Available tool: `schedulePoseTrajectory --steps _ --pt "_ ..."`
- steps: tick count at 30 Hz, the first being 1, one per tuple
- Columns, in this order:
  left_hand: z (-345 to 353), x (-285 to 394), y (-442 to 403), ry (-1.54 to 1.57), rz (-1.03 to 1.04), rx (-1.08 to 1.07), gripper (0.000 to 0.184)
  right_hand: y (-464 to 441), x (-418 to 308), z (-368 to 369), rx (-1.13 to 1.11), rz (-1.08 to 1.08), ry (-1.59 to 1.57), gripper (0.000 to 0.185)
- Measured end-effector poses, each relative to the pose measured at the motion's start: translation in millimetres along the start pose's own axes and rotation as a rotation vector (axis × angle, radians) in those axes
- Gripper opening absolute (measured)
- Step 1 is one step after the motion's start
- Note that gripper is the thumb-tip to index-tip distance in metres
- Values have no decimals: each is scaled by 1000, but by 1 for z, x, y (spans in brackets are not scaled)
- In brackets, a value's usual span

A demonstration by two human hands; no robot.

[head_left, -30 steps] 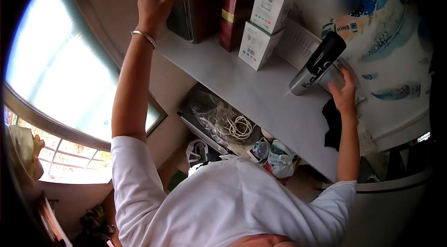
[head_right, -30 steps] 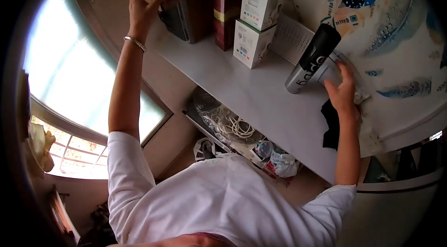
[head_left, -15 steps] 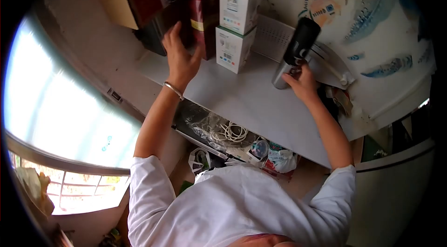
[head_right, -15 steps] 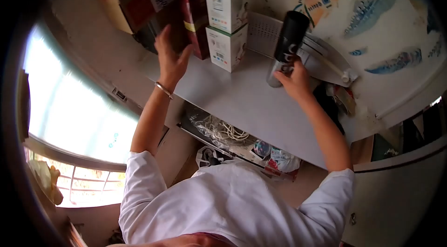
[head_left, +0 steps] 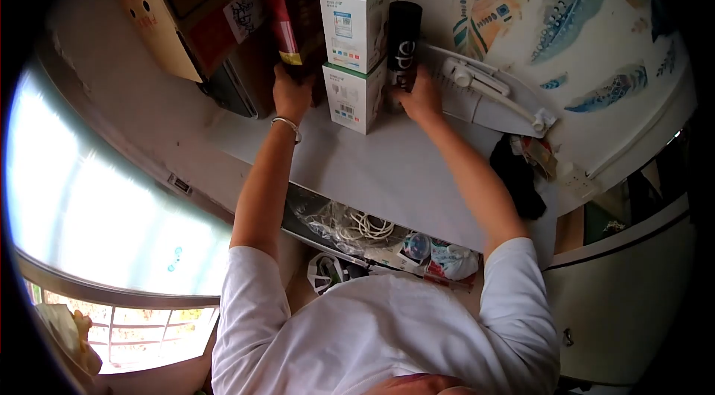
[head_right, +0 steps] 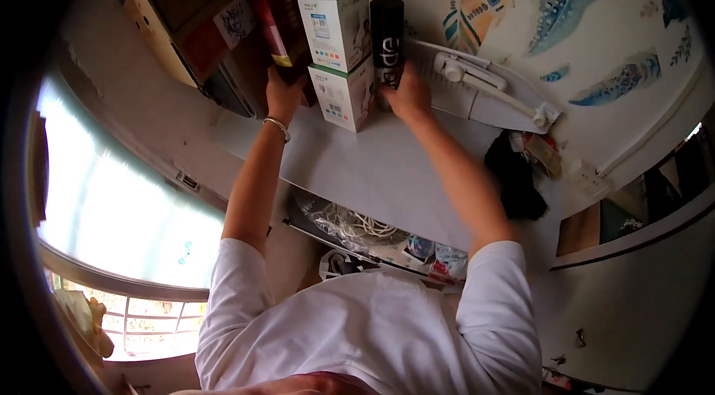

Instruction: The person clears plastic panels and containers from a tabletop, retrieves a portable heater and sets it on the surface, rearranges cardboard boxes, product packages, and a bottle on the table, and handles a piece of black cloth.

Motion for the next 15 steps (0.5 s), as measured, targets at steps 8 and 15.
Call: schedulePoseTrajectory --steps 8,15 --pt "4 -8 -20 -146 57 70 67 -8 -13 20 -39 57 60 67" --pt "-14 37 64 368 92 -31 92 11 7 22 -16 23 -20 74"
Point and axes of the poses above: each hand's wrist, its own y-axis away from the middle knuckle, its own z-axis out of the palm, x = y × z, the point moved 9 cm from there along -y, towards the middle knuckle, and after that the axes turned 9 degrees about y, right-handed, at the moved point
